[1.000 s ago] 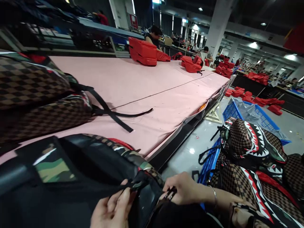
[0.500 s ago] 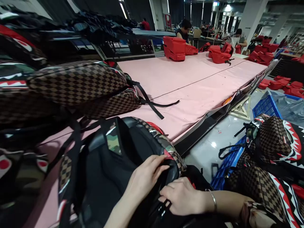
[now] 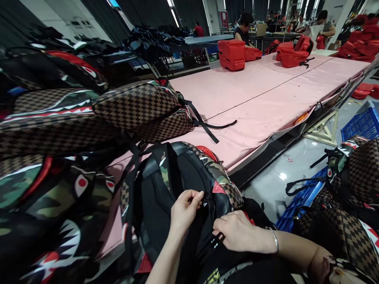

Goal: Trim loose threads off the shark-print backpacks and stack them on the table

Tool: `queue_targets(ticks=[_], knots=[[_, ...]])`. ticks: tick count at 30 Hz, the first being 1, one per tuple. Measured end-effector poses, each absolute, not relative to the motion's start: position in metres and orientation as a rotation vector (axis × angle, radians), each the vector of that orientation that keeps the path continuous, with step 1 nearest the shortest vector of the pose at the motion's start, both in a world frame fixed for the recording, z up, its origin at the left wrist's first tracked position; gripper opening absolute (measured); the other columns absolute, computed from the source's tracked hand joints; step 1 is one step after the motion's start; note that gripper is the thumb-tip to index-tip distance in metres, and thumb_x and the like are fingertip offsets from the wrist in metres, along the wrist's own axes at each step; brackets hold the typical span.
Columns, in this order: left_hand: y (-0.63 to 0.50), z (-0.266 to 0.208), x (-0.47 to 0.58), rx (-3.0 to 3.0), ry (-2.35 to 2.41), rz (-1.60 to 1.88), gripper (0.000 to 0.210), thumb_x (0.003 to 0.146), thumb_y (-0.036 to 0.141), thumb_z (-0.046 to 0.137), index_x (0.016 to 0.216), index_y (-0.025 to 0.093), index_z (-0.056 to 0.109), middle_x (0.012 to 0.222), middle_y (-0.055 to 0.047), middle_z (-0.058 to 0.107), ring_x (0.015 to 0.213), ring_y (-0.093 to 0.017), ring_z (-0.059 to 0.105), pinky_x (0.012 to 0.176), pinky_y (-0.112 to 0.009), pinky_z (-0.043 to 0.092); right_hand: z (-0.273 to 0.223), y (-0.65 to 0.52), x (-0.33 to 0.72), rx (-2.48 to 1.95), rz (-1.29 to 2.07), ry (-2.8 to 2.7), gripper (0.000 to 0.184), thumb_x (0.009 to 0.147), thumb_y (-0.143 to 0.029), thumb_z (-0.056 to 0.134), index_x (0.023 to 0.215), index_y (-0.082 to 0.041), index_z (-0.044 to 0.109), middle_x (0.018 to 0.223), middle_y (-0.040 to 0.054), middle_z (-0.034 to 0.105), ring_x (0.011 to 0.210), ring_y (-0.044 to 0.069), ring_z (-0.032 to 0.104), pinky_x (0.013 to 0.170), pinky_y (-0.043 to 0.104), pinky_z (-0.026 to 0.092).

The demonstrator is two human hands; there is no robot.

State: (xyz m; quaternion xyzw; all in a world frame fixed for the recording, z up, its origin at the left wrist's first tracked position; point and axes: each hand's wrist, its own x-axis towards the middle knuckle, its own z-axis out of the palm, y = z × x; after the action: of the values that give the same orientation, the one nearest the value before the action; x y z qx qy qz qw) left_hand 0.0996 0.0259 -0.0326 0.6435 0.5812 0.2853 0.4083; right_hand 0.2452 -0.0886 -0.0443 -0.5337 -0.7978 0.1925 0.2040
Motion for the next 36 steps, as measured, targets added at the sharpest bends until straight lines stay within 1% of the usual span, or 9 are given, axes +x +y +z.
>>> queue_targets(ticks=[5, 10, 14, 17, 24, 28, 32, 34, 36], knots=[[0.01, -0.042, 0.099, 1.397, 1.441, 0.977, 0.035, 0.067, 0.05, 0.059, 0.057, 0.018, 0.048, 0.047, 0.006, 0.04, 0.043, -0.008, 0.034, 0.043, -0.02, 0.028, -0.042, -0.084, 0.257, -1.501, 0.667, -2.108, 0.01, 0.078, -0.019, 0.054, 0.087, -0.021, 0.058, 0.078, -0.0001, 0.066, 0.07, 0.016, 0.062, 0.058, 0.024, 0.037], [0.004, -0.047, 0.097, 1.381, 1.452, 1.016, 0.035, 0.07, 0.047, 0.059, 0.056, 0.018, 0.047, 0.048, 0.006, 0.04, 0.045, -0.008, 0.033, 0.045, -0.02, 0.027, -0.035, -0.067, 0.271, -1.522, 0.663, -1.825, 0.027, 0.082, -0.033, 0.058, 0.104, -0.019, 0.052, 0.092, 0.0026, 0.063, 0.081, 0.015, 0.058, 0.071, 0.025, 0.041], [0.002, -0.052, 0.096, 1.369, 1.439, 1.026, 0.034, 0.071, 0.046, 0.058, 0.056, 0.018, 0.046, 0.05, 0.005, 0.041, 0.047, -0.008, 0.034, 0.046, -0.02, 0.028, -0.032, -0.047, 0.279, -1.62, 0.457, -1.878, 0.014, 0.086, -0.028, 0.054, 0.096, -0.018, 0.057, 0.089, 0.0047, 0.062, 0.084, 0.017, 0.055, 0.075, 0.027, 0.04], [0.002, -0.053, 0.097, 1.356, 1.423, 1.035, 0.033, 0.072, 0.044, 0.057, 0.057, 0.018, 0.047, 0.05, 0.006, 0.04, 0.046, -0.008, 0.034, 0.045, -0.02, 0.028, -0.03, -0.035, 0.279, -1.648, 0.386, -2.015, 0.013, 0.085, -0.03, 0.056, 0.089, -0.018, 0.059, 0.083, 0.0046, 0.062, 0.079, 0.018, 0.054, 0.071, 0.028, 0.039], [0.004, -0.054, 0.101, 1.305, 1.376, 1.079, 0.028, 0.07, 0.039, 0.061, 0.057, 0.017, 0.049, 0.05, 0.005, 0.042, 0.046, -0.008, 0.035, 0.045, -0.02, 0.028, -0.02, -0.017, 0.275, -1.592, 0.343, -2.242, 0.016, 0.083, -0.033, 0.058, 0.089, -0.019, 0.062, 0.081, 0.005, 0.064, 0.079, 0.018, 0.056, 0.069, 0.028, 0.038], [0.003, -0.051, 0.103, 1.228, 1.338, 1.135, 0.028, 0.071, 0.039, 0.061, 0.058, 0.018, 0.049, 0.049, 0.005, 0.042, 0.045, -0.008, 0.036, 0.044, -0.02, 0.029, -0.016, -0.009, 0.28, -1.559, 0.485, -2.172, 0.012, 0.083, -0.03, 0.058, 0.085, -0.02, 0.064, 0.081, 0.0026, 0.065, 0.079, 0.017, 0.058, 0.07, 0.026, 0.04], [-0.001, -0.045, 0.104, 1.108, 1.247, 1.251, 0.035, 0.078, 0.046, 0.051, 0.058, 0.019, 0.042, 0.053, 0.005, 0.04, 0.046, -0.008, 0.038, 0.044, -0.022, 0.032, -0.023, -0.013, 0.293, -1.529, 0.772, -1.884, 0.014, 0.086, -0.03, 0.05, 0.09, -0.023, 0.062, 0.081, -0.0018, 0.065, 0.075, 0.013, 0.06, 0.067, 0.023, 0.041], [-0.003, -0.043, 0.103, 1.006, 1.143, 1.336, 0.04, 0.081, 0.047, 0.048, 0.055, 0.019, 0.037, 0.056, 0.004, 0.038, 0.047, -0.008, 0.04, 0.044, -0.022, 0.034, -0.032, -0.023, 0.3, -1.522, 0.885, -1.752, 0.018, 0.083, -0.032, 0.053, 0.096, -0.023, 0.061, 0.082, -0.0023, 0.065, 0.071, 0.012, 0.059, 0.064, 0.022, 0.043], [-0.007, -0.043, 0.101, 0.939, 1.038, 1.417, 0.034, 0.078, 0.042, 0.055, 0.058, 0.017, 0.044, 0.064, 0.002, 0.045, 0.054, -0.009, 0.048, 0.05, -0.022, 0.042, -0.042, -0.037, 0.304, -1.512, 0.934, -1.721, 0.024, 0.075, -0.031, 0.061, 0.096, -0.021, 0.061, 0.085, -0.001, 0.065, 0.071, 0.013, 0.059, 0.063, 0.022, 0.043]])
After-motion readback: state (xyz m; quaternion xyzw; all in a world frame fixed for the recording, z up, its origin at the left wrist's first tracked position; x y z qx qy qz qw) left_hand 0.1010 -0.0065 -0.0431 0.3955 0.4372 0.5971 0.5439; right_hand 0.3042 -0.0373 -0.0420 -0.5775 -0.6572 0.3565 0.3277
